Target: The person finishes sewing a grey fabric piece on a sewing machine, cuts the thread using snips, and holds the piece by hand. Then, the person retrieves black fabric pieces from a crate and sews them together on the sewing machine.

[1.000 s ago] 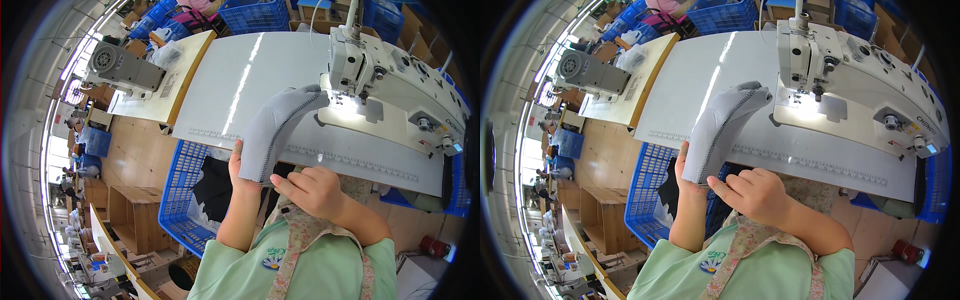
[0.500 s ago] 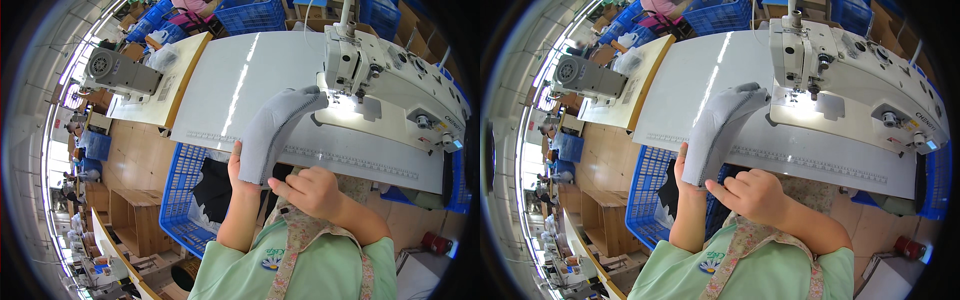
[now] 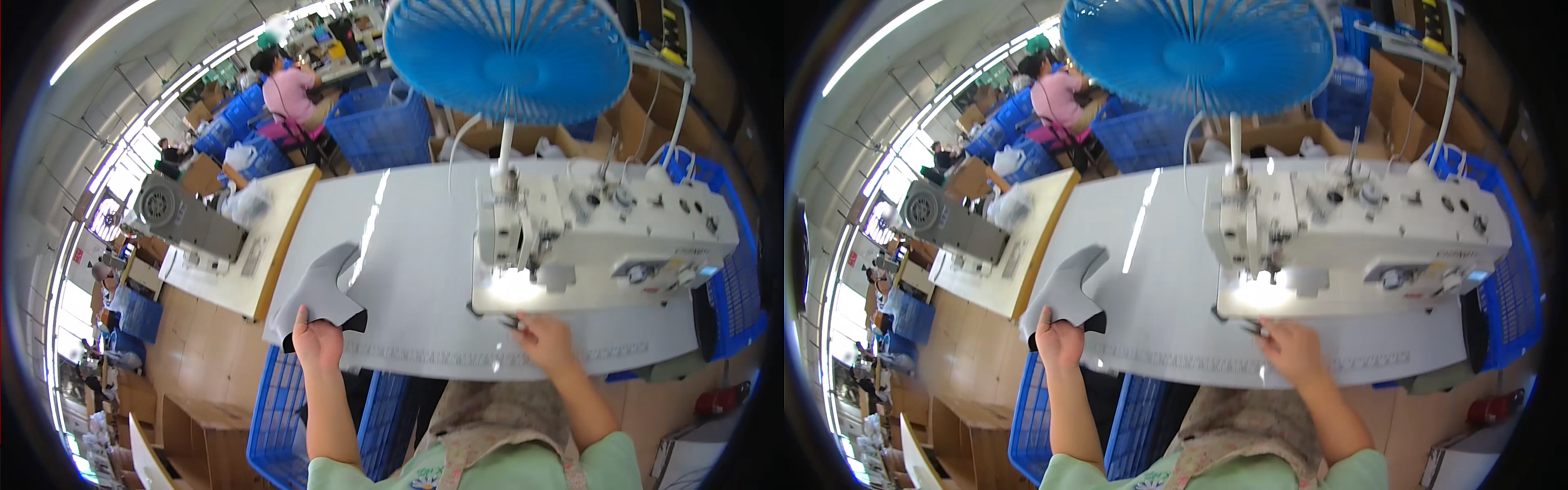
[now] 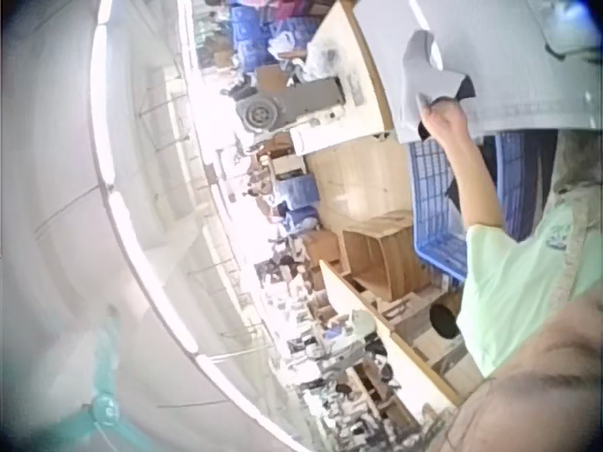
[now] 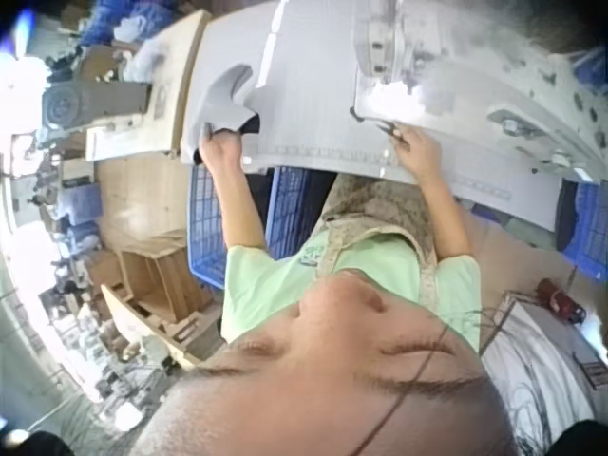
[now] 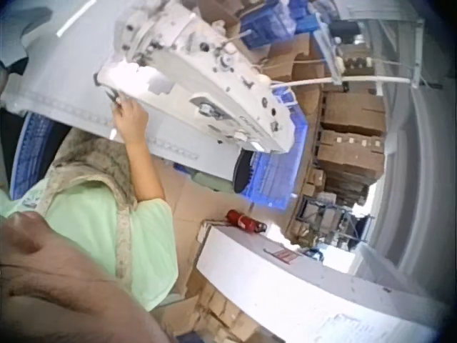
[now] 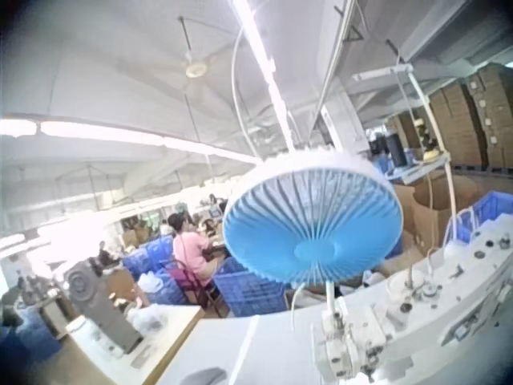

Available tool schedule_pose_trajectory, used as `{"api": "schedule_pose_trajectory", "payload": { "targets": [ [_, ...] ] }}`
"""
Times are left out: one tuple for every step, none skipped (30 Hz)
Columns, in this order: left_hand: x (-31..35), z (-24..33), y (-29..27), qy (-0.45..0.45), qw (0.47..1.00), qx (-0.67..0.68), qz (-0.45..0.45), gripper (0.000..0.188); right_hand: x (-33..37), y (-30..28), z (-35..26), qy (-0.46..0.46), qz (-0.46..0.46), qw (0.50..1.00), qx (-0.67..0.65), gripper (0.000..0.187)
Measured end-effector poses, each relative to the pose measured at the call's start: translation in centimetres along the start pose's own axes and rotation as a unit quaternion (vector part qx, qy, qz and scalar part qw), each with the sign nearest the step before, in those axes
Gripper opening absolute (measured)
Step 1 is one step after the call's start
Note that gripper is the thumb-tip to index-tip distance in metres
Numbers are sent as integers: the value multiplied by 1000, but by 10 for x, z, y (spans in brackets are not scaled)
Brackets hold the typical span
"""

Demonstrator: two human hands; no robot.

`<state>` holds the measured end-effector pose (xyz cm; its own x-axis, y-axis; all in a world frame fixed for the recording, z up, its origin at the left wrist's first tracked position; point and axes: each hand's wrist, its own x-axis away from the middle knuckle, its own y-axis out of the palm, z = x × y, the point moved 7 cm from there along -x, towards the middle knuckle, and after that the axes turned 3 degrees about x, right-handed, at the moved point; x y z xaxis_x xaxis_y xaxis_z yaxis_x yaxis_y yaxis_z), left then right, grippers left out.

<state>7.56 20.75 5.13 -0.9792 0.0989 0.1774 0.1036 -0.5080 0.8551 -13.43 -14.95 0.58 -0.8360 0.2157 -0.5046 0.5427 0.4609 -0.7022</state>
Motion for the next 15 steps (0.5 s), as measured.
{"api": "schedule_pose_trajectory", "payload": {
  "targets": [
    [-20,-7,10,5,1000,8,-18,45,2,3,1,5,-6,1000,-6,37],
    [-44,-22,19,-11,1000,3,11,44,6,1,2,20,-6,1000,-6,36],
    [-68,-37,27,-27,999,-6,40,44,9,1,1,27,-23,999,4,35],
    [-93,-50,41,-31,999,-2,19,44,8,3,1,34,-39,999,10,33],
    [-117,-69,47,-68,997,10,35,43,8,2,0,35,-34,999,-10,34],
    [-143,-89,52,-106,993,20,52,42,7,2,0,38,-29,998,-31,34],
    [-171,-112,63,-149,988,26,26,43,7,-2,2,39,-11,999,-22,34],
    [-195,-135,80,-159,987,25,9,43,6,2,4,45,-37,997,-46,35],
    [-213,-161,106,-161,984,-38,-67,46,5,7,5,51,-63,994,-72,35],
    [-227,-185,129,-158,973,-99,-139,50,2,5,5,54,-53,995,-66,35],
    [-249,-207,140,-148,974,-97,-143,59,1,4,3,54,-48,994,-81,35],
    [-262,-230,151,-142,975,-94,-145,67,2,4,2,57,-46,993,-95,35],
    [-254,-255,164,-172,960,-166,-147,74,5,6,6,59,-46,993,-87,35],
    [-243,-271,168,-194,941,-235,-145,81,4,5,5,59,-50,993,-85,35],
    [-243,-282,152,-197,942,-267,-58,65,3,1,3,66,-46,992,-97,35]
  ]
}}
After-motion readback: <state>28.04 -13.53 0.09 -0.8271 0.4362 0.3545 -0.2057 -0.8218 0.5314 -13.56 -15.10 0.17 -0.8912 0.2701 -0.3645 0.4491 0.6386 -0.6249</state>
